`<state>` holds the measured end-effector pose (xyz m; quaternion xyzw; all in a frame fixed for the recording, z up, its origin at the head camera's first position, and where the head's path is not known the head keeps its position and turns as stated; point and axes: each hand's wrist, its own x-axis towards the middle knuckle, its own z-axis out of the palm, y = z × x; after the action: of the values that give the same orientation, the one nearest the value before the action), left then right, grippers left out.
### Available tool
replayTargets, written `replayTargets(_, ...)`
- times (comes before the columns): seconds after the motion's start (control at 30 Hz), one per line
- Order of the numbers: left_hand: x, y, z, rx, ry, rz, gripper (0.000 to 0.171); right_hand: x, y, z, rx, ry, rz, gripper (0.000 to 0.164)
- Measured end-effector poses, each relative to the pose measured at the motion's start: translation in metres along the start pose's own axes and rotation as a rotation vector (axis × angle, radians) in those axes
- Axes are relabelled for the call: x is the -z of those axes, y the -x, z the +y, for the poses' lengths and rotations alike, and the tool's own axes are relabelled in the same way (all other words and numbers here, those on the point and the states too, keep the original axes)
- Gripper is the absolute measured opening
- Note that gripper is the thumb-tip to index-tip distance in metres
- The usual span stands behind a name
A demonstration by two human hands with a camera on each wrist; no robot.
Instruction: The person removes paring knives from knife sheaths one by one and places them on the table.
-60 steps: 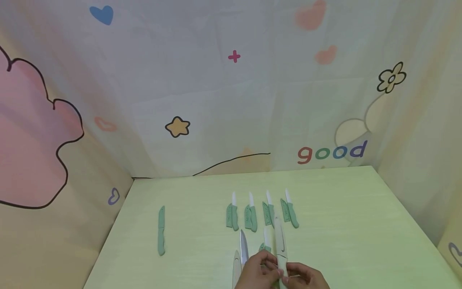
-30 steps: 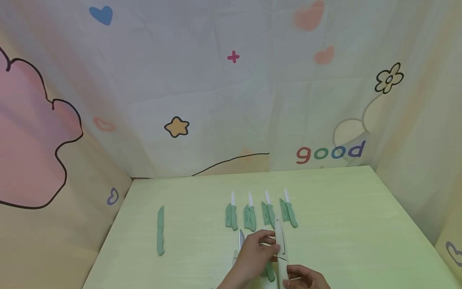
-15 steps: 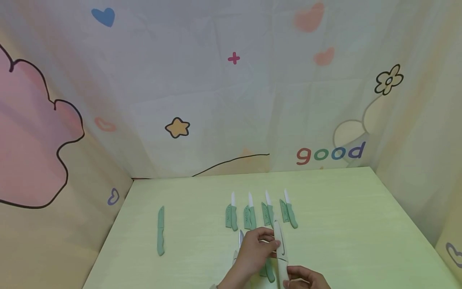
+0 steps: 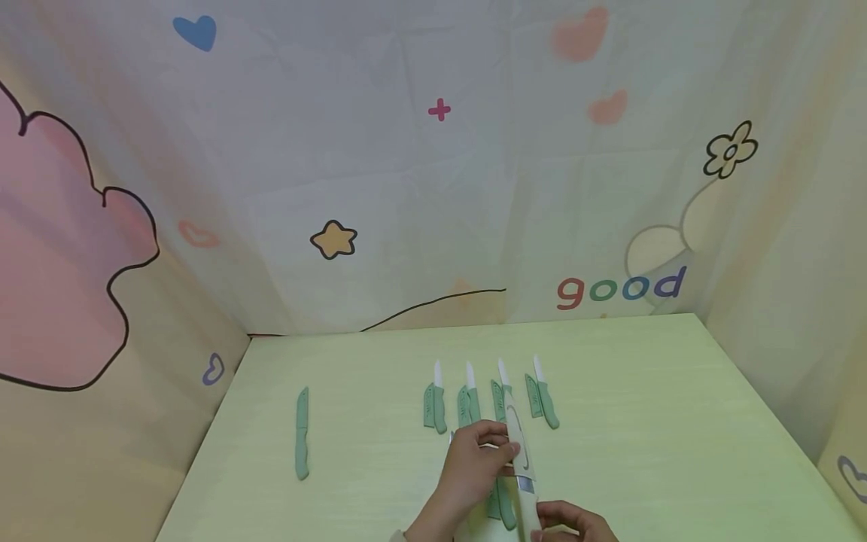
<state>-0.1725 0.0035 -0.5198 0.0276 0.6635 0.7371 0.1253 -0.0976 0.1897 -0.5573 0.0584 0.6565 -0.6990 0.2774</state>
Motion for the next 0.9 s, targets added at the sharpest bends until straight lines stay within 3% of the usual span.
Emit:
replayTargets(0.5, 0.0012, -0.0017, 0.0052, 0.036, -0.013, -0.001, 0.022, 0.0012, 0.0008, 0.0013, -0.002, 0.036, -0.024, 0.050)
replayTargets(0.7, 0.0024, -0.0043, 0.0059, 0.035, -0.031, 0.015, 0.022, 0.0025, 0.0001, 0.0048, 0.041, 0.045, -0.064, 0.054)
replayTargets(0.9, 0.0038, -0.0067, 0.0049, 0.020, -0.028, 0.034, 0.021, 0.0040, 0.0003, 0.0065, 0.087, 0.086, -0.111, 0.045)
